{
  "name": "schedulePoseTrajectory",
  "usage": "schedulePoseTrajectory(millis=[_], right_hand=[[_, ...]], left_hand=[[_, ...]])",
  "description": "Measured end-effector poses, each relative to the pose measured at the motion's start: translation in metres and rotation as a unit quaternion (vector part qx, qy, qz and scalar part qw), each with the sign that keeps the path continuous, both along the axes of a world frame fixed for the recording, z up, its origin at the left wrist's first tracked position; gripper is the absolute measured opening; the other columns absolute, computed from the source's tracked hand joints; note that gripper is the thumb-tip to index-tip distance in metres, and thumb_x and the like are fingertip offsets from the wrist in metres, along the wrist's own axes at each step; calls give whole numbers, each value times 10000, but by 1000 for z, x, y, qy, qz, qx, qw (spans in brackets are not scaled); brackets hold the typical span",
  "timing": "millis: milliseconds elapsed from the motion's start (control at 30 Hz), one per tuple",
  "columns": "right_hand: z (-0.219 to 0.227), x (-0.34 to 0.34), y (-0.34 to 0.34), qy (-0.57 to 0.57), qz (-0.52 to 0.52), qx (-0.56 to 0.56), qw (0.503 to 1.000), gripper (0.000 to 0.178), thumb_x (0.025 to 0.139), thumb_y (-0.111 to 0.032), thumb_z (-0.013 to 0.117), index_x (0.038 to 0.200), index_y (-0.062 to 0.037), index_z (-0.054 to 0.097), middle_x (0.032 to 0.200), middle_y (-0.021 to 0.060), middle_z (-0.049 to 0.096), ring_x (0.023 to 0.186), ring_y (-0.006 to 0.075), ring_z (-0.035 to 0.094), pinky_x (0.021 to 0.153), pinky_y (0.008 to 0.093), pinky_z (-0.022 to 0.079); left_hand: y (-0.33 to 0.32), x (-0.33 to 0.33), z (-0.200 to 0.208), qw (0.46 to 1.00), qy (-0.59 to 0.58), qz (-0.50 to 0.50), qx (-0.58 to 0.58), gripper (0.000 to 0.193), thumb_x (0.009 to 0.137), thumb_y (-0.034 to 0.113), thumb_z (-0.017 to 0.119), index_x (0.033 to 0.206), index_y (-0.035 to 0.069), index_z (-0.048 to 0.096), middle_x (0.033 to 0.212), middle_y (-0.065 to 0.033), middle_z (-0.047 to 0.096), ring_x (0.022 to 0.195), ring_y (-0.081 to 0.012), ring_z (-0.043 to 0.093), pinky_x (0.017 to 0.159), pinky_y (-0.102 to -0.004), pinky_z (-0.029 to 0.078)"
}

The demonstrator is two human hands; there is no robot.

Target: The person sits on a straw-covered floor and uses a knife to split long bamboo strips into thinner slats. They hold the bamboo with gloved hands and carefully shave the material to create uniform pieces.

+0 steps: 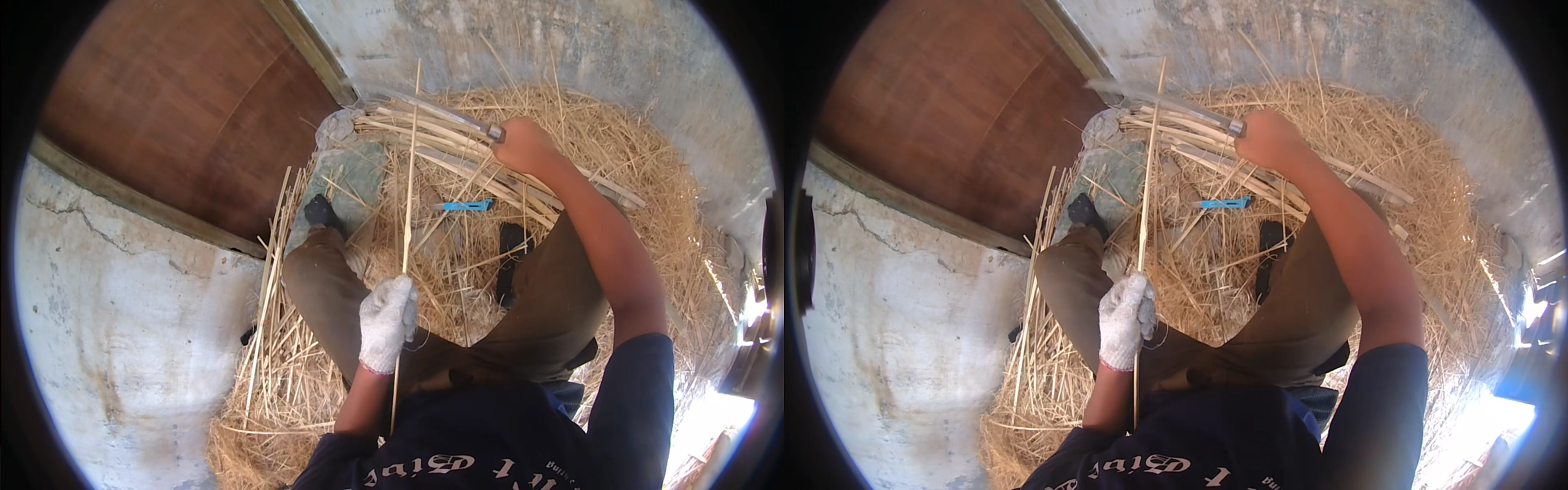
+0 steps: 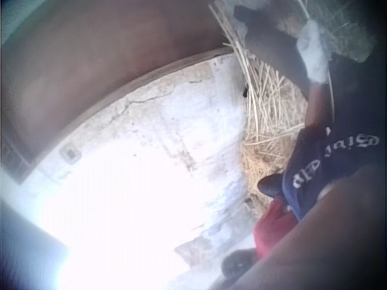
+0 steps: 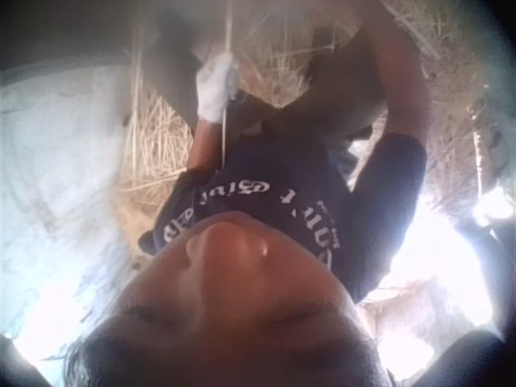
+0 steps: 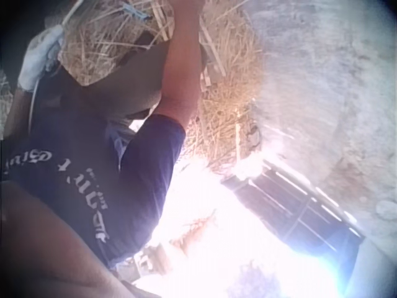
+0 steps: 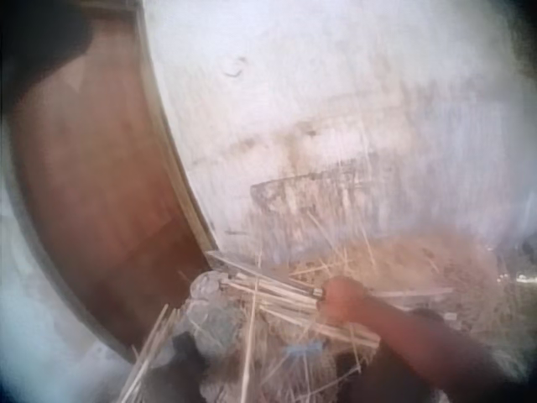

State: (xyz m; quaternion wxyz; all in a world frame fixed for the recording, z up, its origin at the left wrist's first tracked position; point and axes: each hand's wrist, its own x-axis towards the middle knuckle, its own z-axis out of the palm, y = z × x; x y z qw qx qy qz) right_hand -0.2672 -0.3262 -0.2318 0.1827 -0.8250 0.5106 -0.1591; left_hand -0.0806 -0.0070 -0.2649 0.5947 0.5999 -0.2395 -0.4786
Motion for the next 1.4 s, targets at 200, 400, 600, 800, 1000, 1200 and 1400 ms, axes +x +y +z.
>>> schedulePoseTrajectory(millis=[200, 400, 600, 800, 1000, 1200, 1400], right_hand=[[3, -3, 9, 66, 40, -35, 996, 223, 810, -240, 660, 944, -94, 763, 846, 135, 737, 799, 345, 733, 758, 451, 593], [2, -1, 2, 50, 70, 0, 996, 216, 817, -264, 658, 923, -104, 757, 837, 124, 732, 793, 338, 733, 751, 461, 591], [-3, 11, 9, 35, -13, 9, 999, 213, 828, -281, 658, 911, -104, 746, 879, 125, 736, 826, 327, 729, 760, 452, 585], [11, -6, 5, 88, 40, -27, 995, 229, 837, -283, 667, 942, -99, 754, 916, 150, 743, 844, 341, 728, 776, 474, 582], [13, -3, 18, 56, -36, -33, 997, 199, 812, -255, 673, 880, -82, 743, 821, 162, 727, 788, 364, 719, 748, 481, 582], [20, -16, 16, 126, 101, -105, 981, 205, 794, -233, 669, 909, -88, 759, 822, 160, 732, 790, 345, 730, 758, 478, 591], [34, -12, 21, 113, -102, -41, 987, 207, 800, -246, 668, 922, -107, 762, 852, 141, 742, 837, 316, 749, 772, 455, 601]], left_hand=[[1, -1, 2, 1000, 1, 1, 10, 296, 1060, 281, 604, 875, 50, 614, 523, 15, 446, 371, -91, 392, 345, -249, 319], [6, 2, 4, 999, 41, -21, -2, 357, 1081, 324, 550, 875, 39, 613, 518, 13, 434, 365, -97, 381, 337, -254, 316], [6, 3, 8, 996, 70, -47, -23, 391, 1085, 343, 536, 868, 27, 610, 513, 14, 428, 365, -92, 382, 339, -251, 314], [9, 6, 10, 997, 65, -49, -15, 357, 1097, 318, 530, 888, 42, 616, 525, 24, 437, 385, -75, 370, 362, -250, 302], [13, 9, 8, 995, 86, -55, 4, 376, 1084, 351, 541, 877, 45, 610, 517, 26, 424, 367, -83, 373, 339, -244, 307], [12, 9, 10, 994, 80, -63, -28, 389, 1093, 343, 518, 884, 29, 615, 513, 27, 397, 360, -83, 344, 326, -253, 302], [7, 10, 10, 994, 76, -73, -3, 398, 1097, 342, 504, 874, 30, 610, 503, 19, 394, 350, -90, 344, 323, -253, 301]])
